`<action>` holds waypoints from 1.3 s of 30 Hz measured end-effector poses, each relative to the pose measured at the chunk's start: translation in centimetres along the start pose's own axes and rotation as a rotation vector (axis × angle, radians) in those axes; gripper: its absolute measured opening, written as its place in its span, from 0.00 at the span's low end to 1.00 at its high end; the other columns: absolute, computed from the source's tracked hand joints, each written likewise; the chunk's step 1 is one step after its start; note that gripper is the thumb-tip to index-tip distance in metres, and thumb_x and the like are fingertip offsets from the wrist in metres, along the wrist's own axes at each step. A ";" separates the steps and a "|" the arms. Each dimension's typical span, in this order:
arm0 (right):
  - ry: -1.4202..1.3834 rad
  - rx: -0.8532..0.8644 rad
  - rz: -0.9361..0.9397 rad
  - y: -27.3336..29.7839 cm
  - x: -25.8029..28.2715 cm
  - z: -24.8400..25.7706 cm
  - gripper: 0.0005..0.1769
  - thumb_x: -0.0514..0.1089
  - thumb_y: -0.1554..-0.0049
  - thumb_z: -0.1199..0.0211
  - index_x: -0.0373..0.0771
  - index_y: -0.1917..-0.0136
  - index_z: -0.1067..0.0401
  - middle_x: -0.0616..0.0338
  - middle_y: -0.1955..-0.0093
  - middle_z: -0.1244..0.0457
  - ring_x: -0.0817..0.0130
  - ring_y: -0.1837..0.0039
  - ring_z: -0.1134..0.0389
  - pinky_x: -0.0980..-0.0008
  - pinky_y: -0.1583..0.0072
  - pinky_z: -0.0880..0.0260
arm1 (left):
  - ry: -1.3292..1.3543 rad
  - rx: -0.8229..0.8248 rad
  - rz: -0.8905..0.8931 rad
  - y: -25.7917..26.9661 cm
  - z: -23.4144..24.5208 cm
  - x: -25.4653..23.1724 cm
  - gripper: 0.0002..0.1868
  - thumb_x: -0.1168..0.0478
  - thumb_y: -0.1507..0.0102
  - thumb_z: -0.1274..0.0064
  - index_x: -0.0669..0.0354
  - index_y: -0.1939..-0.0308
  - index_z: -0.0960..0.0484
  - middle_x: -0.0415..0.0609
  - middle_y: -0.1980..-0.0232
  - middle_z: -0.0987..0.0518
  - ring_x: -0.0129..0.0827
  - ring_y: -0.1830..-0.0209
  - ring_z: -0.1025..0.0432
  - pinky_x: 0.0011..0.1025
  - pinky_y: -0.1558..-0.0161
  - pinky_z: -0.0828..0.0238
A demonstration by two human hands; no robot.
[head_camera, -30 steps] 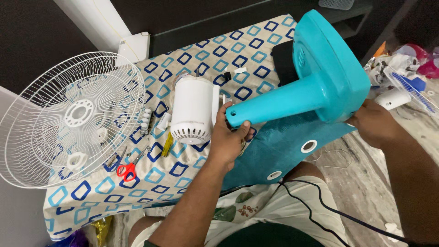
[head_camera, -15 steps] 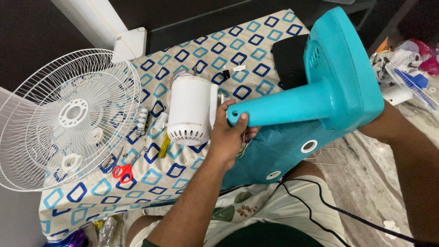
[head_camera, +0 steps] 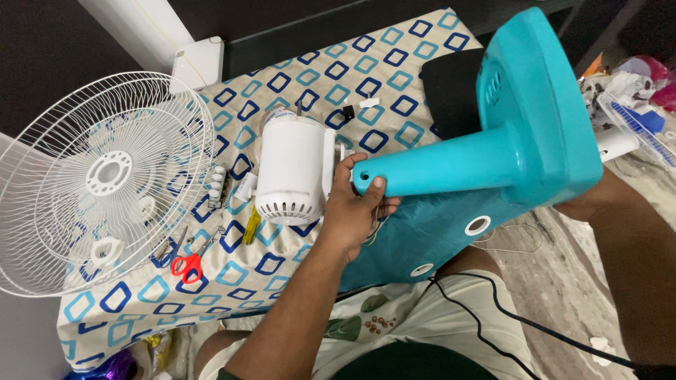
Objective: The person connects wires between a white fan motor and a teal fan housing, then secures the motor to the housing using a screwdriver. The person handles the motor, housing, and wiring throughout the clip.
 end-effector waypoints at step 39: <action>1.003 -0.070 0.393 0.9 0.9 1.5 0.38 0.38 0.55 0.27 0.32 0.33 0.36 0.45 0.38 0.36 0.59 0.39 0.33 0.62 0.44 0.29 | -0.753 -0.090 -0.451 1.0 1.1 -4.6 0.29 0.51 0.29 0.57 0.63 0.27 0.34 0.65 0.44 0.19 0.46 0.51 0.19 0.38 0.50 0.23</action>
Point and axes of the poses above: each hand's wrist, its own y-axis away from the middle knuckle, its own z-axis out of the back of the hand, x = y × z, the point moved 7 cm from there along -y, towards the middle knuckle
